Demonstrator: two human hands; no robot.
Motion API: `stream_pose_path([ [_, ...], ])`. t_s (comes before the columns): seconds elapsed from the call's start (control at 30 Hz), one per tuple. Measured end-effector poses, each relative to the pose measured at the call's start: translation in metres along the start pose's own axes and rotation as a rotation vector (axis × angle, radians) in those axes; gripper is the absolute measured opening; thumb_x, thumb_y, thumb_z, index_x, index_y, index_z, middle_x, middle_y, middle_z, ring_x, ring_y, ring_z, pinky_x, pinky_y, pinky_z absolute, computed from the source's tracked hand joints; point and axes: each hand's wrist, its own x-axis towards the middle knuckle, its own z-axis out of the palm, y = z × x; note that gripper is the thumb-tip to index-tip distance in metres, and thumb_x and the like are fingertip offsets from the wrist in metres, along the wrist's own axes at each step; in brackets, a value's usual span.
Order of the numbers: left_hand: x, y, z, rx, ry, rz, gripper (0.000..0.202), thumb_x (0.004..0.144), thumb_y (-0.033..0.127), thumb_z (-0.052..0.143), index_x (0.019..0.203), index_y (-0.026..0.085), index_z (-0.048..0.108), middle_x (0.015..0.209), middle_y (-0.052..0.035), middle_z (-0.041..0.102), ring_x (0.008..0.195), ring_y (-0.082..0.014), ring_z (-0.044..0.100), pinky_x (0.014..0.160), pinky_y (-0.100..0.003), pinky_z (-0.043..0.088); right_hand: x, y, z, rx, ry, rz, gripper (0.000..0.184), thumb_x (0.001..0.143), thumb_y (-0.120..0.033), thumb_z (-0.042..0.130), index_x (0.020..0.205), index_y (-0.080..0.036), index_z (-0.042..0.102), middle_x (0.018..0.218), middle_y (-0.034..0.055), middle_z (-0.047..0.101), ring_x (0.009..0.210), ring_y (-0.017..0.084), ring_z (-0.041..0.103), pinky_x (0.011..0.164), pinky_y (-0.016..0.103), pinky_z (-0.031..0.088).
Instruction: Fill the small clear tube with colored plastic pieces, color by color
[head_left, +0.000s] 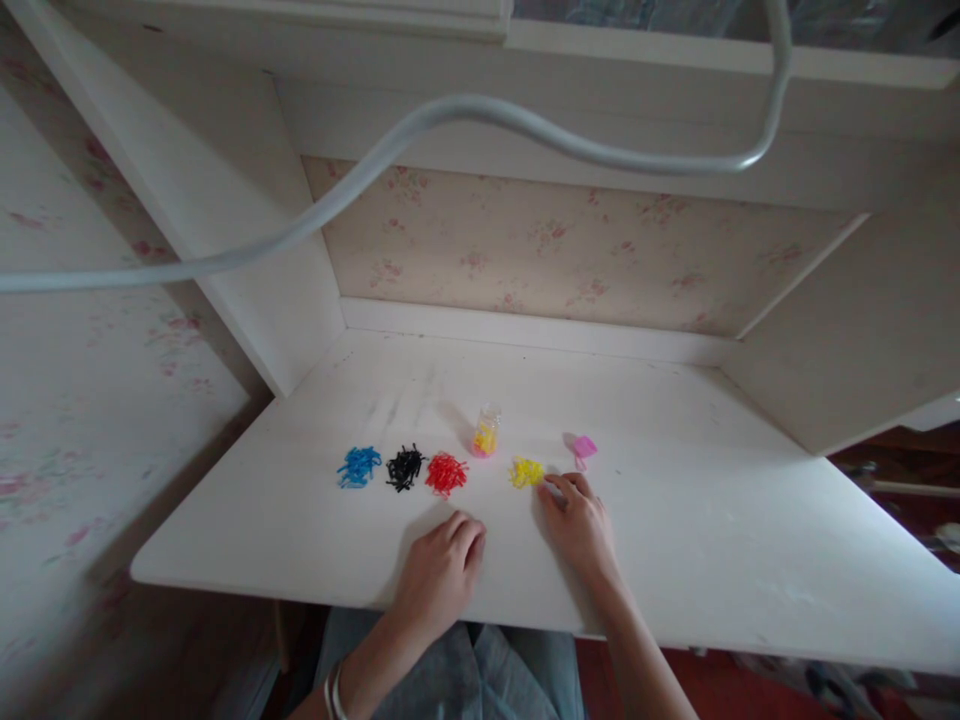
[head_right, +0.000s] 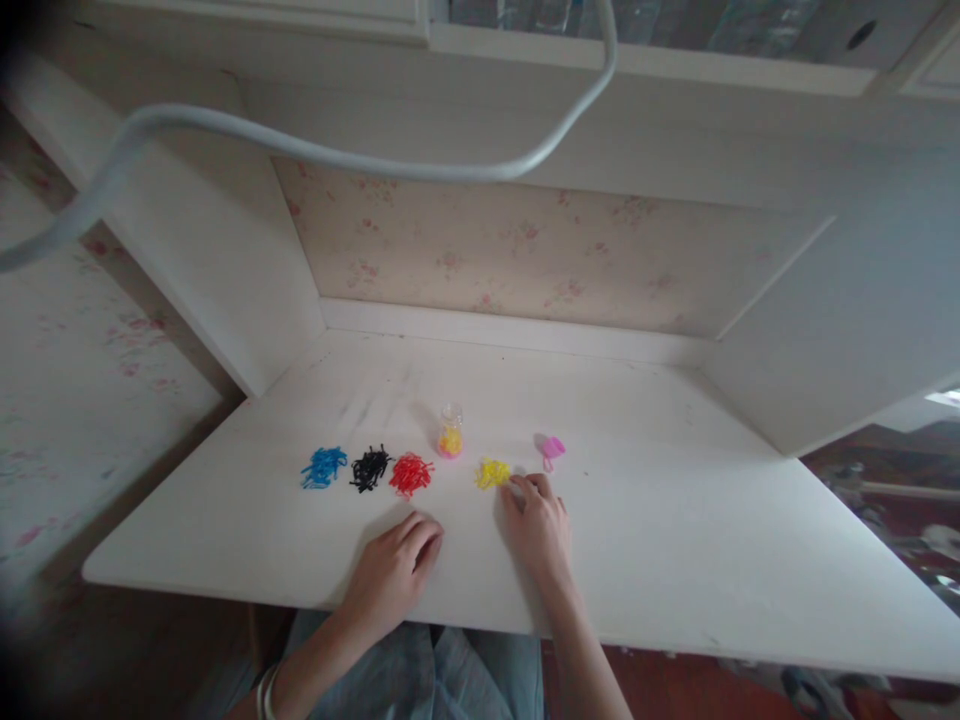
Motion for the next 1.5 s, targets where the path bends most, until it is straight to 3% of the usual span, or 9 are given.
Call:
stream_pose_path([
  [0.4,0.003,0.0,0.001,0.015,-0.031,-0.058,0.017,0.092,0.02,0.041,0.09,0.024,0.057,0.09,0.0001,0.065,0.081,-0.0132,0.062,0.073,-0.023,0.045,0.0,-0.001,-0.001,-0.028,-0.022,-0.044,0.033,0.093,-0.036,0.037,0.097,-0.024,0.068,0.101,0.0037,0.062,0.074,0.014,0.06,0.073,0.027,0.038],
  [0.57,0.018,0.007,0.003,0.071,-0.06,-0.096,0.017,0.092,0.024,0.04,0.09,0.025,0.057,0.091,0.0012,0.065,0.081,-0.0135,0.063,0.069,-0.023,0.044,0.0,0.001,0.0,0.021,0.001,-0.036,0.032,0.092,-0.037,0.038,0.096,-0.024,0.066,0.1,0.004,0.062,0.075,0.014,0.06,0.072,0.027,0.039],
  [0.97,0.069,0.027,0.026,0.232,-0.087,-0.042,0.016,0.091,0.027,0.04,0.096,0.022,0.054,0.092,-0.0019,0.062,0.078,-0.0182,0.063,0.06,-0.027,0.044,0.001,0.003,-0.001,0.286,0.082,0.006,0.036,0.093,-0.043,0.037,0.089,-0.019,0.064,0.093,0.0061,0.061,0.074,0.015,0.058,0.07,0.026,0.043],
  [1.5,0.081,0.022,0.029,0.256,-0.129,-0.051,0.029,0.097,0.027,0.026,0.101,0.023,0.055,0.098,-0.0038,0.059,0.078,-0.0158,0.063,0.059,-0.025,0.046,0.002,0.008,0.001,0.37,0.151,0.007,0.036,0.092,-0.042,0.037,0.089,-0.019,0.065,0.093,0.0079,0.06,0.077,0.016,0.058,0.071,0.028,0.045],
])
